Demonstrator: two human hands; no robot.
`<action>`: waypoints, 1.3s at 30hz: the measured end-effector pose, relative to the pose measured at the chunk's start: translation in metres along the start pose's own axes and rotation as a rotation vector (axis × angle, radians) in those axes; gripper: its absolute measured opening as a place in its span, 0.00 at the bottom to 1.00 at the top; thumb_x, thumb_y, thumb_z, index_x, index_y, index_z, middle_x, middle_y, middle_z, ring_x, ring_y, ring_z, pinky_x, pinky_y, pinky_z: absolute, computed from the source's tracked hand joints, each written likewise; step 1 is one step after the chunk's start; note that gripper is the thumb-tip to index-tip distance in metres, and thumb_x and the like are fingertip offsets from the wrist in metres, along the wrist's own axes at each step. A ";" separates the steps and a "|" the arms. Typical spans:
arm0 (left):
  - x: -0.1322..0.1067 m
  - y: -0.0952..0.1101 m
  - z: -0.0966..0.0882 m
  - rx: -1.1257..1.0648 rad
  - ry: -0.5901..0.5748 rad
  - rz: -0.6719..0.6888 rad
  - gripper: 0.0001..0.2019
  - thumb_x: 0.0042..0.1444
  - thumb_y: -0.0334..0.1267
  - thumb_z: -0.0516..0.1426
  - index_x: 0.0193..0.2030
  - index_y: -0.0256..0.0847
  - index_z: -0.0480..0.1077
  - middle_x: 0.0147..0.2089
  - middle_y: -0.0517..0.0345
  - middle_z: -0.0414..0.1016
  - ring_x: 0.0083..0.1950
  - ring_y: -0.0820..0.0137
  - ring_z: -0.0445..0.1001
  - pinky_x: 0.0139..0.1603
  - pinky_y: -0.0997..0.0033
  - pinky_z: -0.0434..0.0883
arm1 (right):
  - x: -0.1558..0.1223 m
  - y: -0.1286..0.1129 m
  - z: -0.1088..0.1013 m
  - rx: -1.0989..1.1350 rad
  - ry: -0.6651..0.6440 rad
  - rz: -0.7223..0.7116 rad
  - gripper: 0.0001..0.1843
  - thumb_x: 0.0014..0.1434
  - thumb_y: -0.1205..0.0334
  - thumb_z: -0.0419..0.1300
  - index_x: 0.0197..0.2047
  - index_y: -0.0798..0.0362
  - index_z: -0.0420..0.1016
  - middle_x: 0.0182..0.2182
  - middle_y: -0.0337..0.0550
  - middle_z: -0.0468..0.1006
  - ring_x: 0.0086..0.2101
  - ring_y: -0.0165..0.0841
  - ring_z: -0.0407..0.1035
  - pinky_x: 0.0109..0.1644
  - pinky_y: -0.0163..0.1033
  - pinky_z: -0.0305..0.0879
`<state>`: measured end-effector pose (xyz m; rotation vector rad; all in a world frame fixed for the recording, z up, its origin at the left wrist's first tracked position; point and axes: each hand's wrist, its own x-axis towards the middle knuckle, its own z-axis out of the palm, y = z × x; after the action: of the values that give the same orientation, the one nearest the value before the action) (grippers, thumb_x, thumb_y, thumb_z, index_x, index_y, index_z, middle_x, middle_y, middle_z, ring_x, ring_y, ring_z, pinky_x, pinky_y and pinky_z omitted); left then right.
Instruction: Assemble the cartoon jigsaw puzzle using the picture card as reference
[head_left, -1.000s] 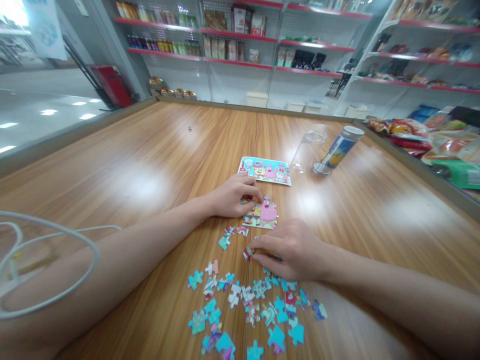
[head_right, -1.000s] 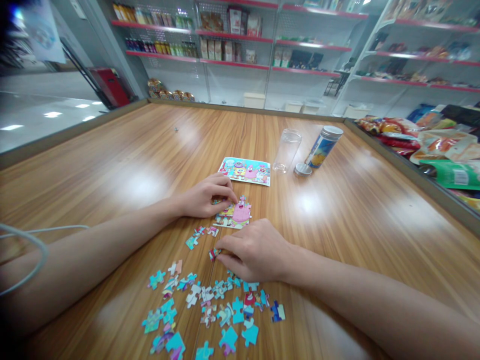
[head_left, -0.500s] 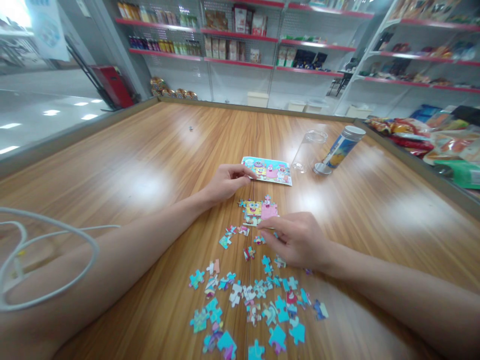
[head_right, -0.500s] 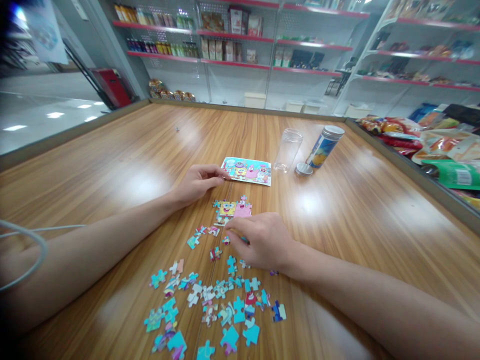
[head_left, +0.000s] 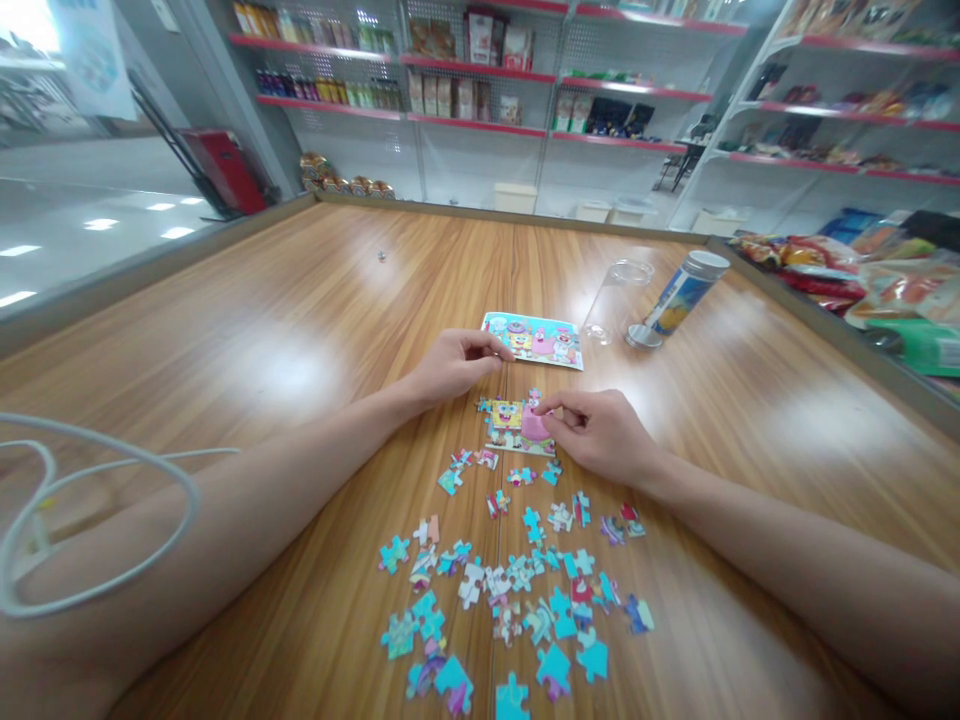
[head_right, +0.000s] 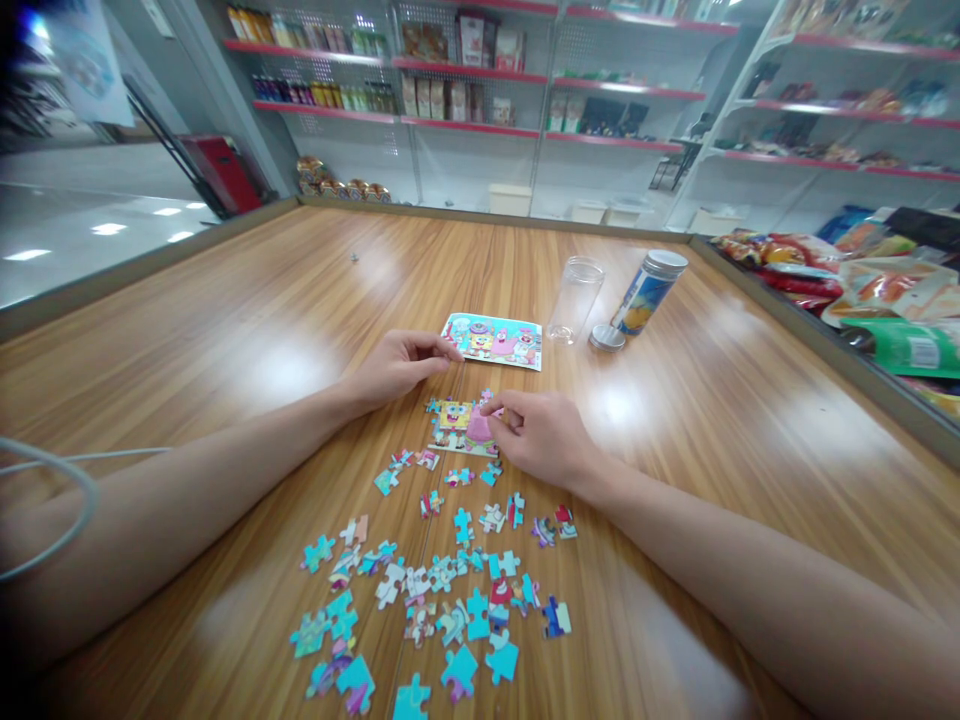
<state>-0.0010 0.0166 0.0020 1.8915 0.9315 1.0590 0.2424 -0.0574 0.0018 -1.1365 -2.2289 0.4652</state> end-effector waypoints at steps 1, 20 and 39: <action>0.000 0.001 0.000 -0.001 -0.018 0.007 0.10 0.53 0.37 0.60 0.37 0.35 0.79 0.27 0.59 0.73 0.30 0.74 0.68 0.31 0.73 0.63 | -0.001 -0.001 0.000 0.020 -0.023 -0.020 0.10 0.62 0.63 0.59 0.42 0.54 0.81 0.17 0.29 0.58 0.19 0.24 0.54 0.27 0.32 0.51; 0.000 -0.005 0.001 0.070 -0.011 0.079 0.09 0.56 0.35 0.59 0.39 0.35 0.79 0.33 0.56 0.77 0.30 0.75 0.68 0.32 0.73 0.63 | -0.002 0.001 -0.001 0.086 0.012 -0.042 0.13 0.61 0.67 0.56 0.42 0.55 0.83 0.18 0.31 0.63 0.19 0.24 0.54 0.25 0.32 0.51; -0.002 -0.003 0.004 0.182 0.067 0.134 0.10 0.61 0.41 0.60 0.41 0.36 0.79 0.33 0.57 0.77 0.31 0.75 0.67 0.32 0.74 0.63 | -0.002 -0.003 -0.003 -0.017 -0.109 -0.038 0.11 0.62 0.59 0.62 0.44 0.49 0.85 0.16 0.30 0.62 0.18 0.23 0.54 0.26 0.32 0.51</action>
<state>0.0007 0.0150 -0.0023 2.1033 0.9788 1.1556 0.2434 -0.0610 0.0050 -1.0997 -2.3480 0.5038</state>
